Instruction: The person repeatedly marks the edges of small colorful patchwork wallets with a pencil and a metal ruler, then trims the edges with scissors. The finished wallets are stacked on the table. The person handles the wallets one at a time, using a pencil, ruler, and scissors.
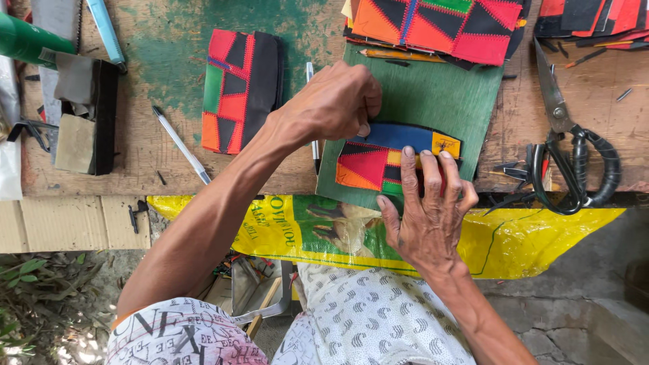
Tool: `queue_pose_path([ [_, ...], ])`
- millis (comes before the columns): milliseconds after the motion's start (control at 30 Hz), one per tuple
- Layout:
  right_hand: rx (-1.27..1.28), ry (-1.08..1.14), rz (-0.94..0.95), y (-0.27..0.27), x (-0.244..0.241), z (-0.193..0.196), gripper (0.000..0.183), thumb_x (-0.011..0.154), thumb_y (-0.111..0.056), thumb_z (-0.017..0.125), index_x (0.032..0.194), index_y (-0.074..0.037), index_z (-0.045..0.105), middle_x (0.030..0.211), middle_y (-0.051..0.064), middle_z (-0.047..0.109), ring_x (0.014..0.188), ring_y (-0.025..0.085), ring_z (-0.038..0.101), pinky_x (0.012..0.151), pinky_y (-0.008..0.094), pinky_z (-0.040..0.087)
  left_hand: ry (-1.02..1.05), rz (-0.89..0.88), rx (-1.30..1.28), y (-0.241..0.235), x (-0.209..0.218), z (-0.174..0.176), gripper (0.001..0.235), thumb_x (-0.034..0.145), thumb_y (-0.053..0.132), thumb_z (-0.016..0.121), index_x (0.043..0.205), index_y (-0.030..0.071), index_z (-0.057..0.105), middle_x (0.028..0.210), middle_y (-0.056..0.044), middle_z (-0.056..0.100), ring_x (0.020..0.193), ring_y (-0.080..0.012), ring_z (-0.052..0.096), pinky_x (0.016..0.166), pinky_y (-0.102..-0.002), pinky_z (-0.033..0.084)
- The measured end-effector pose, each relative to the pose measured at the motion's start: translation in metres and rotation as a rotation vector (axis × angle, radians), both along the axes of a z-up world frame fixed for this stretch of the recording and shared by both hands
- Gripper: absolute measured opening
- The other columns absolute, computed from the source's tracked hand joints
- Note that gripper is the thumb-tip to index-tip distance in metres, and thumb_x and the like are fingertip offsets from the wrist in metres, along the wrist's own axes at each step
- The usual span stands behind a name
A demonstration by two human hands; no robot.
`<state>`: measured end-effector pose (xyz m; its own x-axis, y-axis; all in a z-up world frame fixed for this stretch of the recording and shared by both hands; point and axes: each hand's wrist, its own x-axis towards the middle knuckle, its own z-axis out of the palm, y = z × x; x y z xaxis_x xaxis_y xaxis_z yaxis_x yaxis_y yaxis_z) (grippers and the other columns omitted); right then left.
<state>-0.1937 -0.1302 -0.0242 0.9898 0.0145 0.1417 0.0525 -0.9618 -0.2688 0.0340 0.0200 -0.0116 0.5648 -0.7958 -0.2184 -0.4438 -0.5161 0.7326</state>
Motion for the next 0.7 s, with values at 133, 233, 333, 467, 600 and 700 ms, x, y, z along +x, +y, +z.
queue_pose_path([
  [133, 0.004, -0.001, 0.000, 0.000, 0.001, 0.000, 0.074, 0.100, -0.047, 0.061, 0.157, -0.004, 0.045, 0.151, 0.017, 0.043, 0.143, 0.038, 0.035, 0.105, 0.059, 0.029, 0.019, 0.007, -0.010, -0.001, 0.000, -0.003, 0.018, 0.061, -0.003, 0.075, 0.079, 0.000, 0.073, 0.074, -0.014, 0.074, 0.071, -0.0257, 0.077, 0.062, -0.036, 0.058],
  [233, 0.000, 0.009, -0.003, 0.001, 0.000, 0.000, 0.073, 0.100, -0.047, 0.062, 0.157, -0.004, 0.045, 0.151, 0.016, 0.043, 0.143, 0.037, 0.035, 0.105, 0.059, 0.029, -0.055, -0.021, -0.037, -0.002, -0.003, -0.007, 0.017, 0.060, -0.003, 0.075, 0.077, 0.001, 0.073, 0.073, -0.015, 0.074, 0.070, -0.0296, 0.074, 0.061, -0.039, 0.056],
  [333, 0.005, 0.013, -0.004, 0.001, 0.000, -0.001, 0.073, 0.100, -0.047, 0.061, 0.157, -0.004, 0.045, 0.151, 0.016, 0.042, 0.143, 0.037, 0.035, 0.106, 0.059, 0.029, -0.123, -0.034, -0.047, -0.002, -0.004, -0.008, 0.016, 0.061, -0.004, 0.074, 0.076, 0.002, 0.073, 0.072, -0.015, 0.074, 0.069, -0.0319, 0.073, 0.061, -0.041, 0.055],
  [467, 0.010, 0.011, -0.004, 0.000, -0.001, -0.002, 0.073, 0.101, -0.046, 0.061, 0.157, -0.003, 0.044, 0.152, 0.017, 0.042, 0.144, 0.037, 0.034, 0.106, 0.059, 0.029, -0.048, -0.047, 0.005, -0.005, -0.002, -0.008, 0.017, 0.061, -0.004, 0.073, 0.078, 0.001, 0.072, 0.072, -0.015, 0.073, 0.069, -0.0303, 0.074, 0.061, -0.040, 0.056],
  [600, 0.001, 0.004, -0.007, 0.001, 0.000, -0.001, 0.072, 0.102, -0.046, 0.060, 0.157, -0.003, 0.044, 0.152, 0.017, 0.042, 0.144, 0.037, 0.034, 0.106, 0.059, 0.029, -0.006, -0.052, -0.010, -0.005, -0.001, -0.002, 0.017, 0.063, -0.003, 0.073, 0.080, 0.001, 0.072, 0.074, -0.014, 0.074, 0.071, -0.0280, 0.075, 0.063, -0.038, 0.057],
  [700, -0.006, 0.006, -0.013, 0.003, 0.002, 0.000, 0.072, 0.101, -0.044, 0.060, 0.157, -0.003, 0.044, 0.152, 0.017, 0.041, 0.144, 0.037, 0.034, 0.107, 0.060, 0.029, 0.003, -0.039, 0.004, -0.002, -0.001, 0.005, 0.018, 0.065, -0.003, 0.074, 0.083, 0.000, 0.073, 0.075, -0.015, 0.075, 0.072, -0.0274, 0.076, 0.065, -0.038, 0.057],
])
